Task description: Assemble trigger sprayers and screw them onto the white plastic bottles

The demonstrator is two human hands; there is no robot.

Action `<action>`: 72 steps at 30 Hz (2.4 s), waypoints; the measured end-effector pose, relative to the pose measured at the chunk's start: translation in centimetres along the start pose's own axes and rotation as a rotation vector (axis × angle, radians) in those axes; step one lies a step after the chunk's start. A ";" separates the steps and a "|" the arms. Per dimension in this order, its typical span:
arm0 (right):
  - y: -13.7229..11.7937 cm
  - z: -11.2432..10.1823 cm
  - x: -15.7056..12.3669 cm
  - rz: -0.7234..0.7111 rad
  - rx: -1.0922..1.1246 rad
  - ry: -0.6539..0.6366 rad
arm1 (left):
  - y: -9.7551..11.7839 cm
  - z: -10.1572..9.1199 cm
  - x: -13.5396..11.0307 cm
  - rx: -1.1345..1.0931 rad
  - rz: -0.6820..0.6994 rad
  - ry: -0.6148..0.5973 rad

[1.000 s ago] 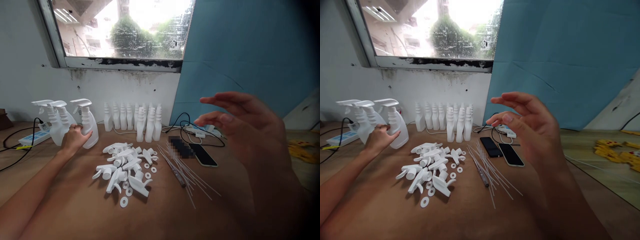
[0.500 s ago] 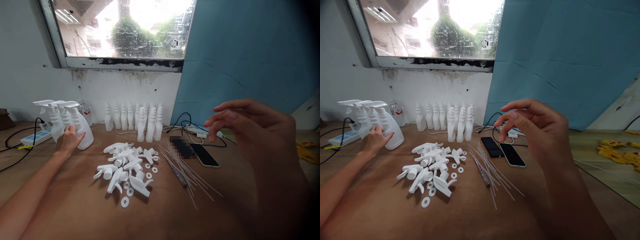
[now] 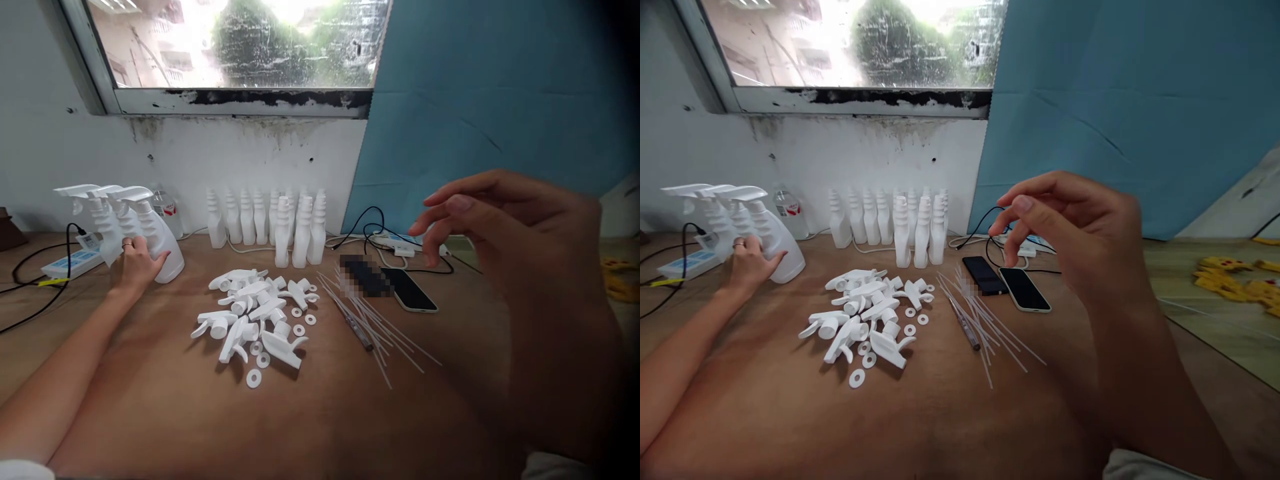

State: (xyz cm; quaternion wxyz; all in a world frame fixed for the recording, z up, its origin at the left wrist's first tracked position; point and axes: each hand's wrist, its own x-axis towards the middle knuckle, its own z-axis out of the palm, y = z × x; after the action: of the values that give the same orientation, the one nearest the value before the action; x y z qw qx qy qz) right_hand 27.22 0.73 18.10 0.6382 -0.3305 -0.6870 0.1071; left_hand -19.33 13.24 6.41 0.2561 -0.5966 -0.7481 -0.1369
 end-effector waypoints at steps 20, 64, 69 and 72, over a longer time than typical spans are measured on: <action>7.5 7.2 -3.1 0.021 -0.476 -1.107 | 11.8 -4.0 -7.8 -0.636 0.943 -0.083; 7.1 10.3 -8.6 -0.437 -0.289 -0.947 | 14.5 -4.6 -14.6 -1.141 0.658 -0.758; 6.8 10.0 -8.3 -0.436 -0.247 -1.013 | 14.4 -4.1 -14.6 -1.070 0.683 -0.709; 6.8 9.9 -8.2 -0.434 -0.259 -1.049 | 14.5 -4.4 -14.5 -1.039 0.708 -0.690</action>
State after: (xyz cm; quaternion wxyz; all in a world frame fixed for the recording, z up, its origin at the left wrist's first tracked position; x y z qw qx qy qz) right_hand 19.77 3.80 6.04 0.1741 -0.1603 -0.9708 0.0387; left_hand -2.12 2.68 0.70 -0.2831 -0.8576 -0.3863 -0.1876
